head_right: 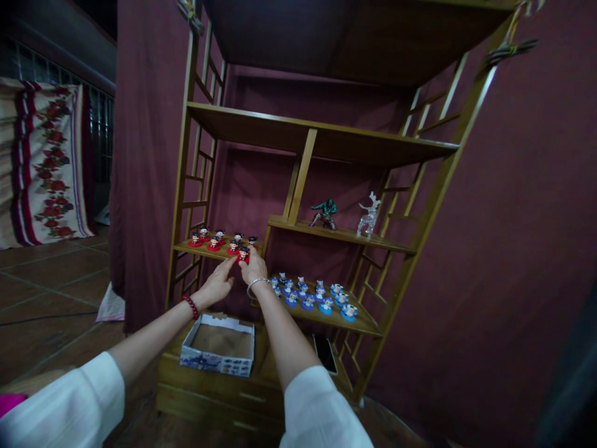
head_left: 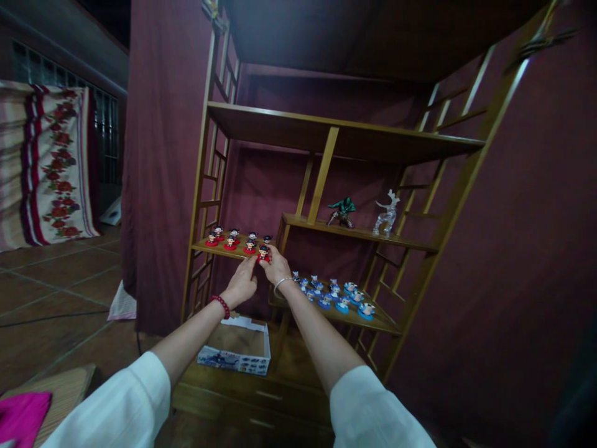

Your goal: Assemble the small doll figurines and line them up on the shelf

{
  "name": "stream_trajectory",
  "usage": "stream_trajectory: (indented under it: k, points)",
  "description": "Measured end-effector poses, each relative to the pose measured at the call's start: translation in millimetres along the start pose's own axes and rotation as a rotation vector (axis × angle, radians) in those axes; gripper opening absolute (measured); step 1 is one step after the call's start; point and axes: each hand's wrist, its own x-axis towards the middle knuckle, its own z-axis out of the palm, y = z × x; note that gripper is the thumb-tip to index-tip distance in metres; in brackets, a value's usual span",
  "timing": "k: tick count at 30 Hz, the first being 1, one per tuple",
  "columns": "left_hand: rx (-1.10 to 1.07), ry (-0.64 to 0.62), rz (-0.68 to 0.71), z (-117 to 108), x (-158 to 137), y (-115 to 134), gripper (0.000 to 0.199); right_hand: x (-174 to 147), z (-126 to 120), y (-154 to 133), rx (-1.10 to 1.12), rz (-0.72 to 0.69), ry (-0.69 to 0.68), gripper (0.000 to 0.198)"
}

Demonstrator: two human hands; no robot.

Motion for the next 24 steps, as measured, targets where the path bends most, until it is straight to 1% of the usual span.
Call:
stream_trajectory:
  k: [7,17,24]
  points:
    - [0.044,-0.059,0.017,-0.3,7.6,0.1,0.069,3.5,-1.2,-3.3,-0.082,0.016,-0.009,0.053]
    - [0.063,-0.104,-0.014,5.9,24.5,-7.2,0.074,15.6,0.3,-8.2,-0.224,0.086,-0.021,0.059]
    - [0.109,-0.115,0.025,7.9,31.2,-13.5,0.076,25.5,7.3,-7.2,-0.236,0.112,-0.014,0.055]
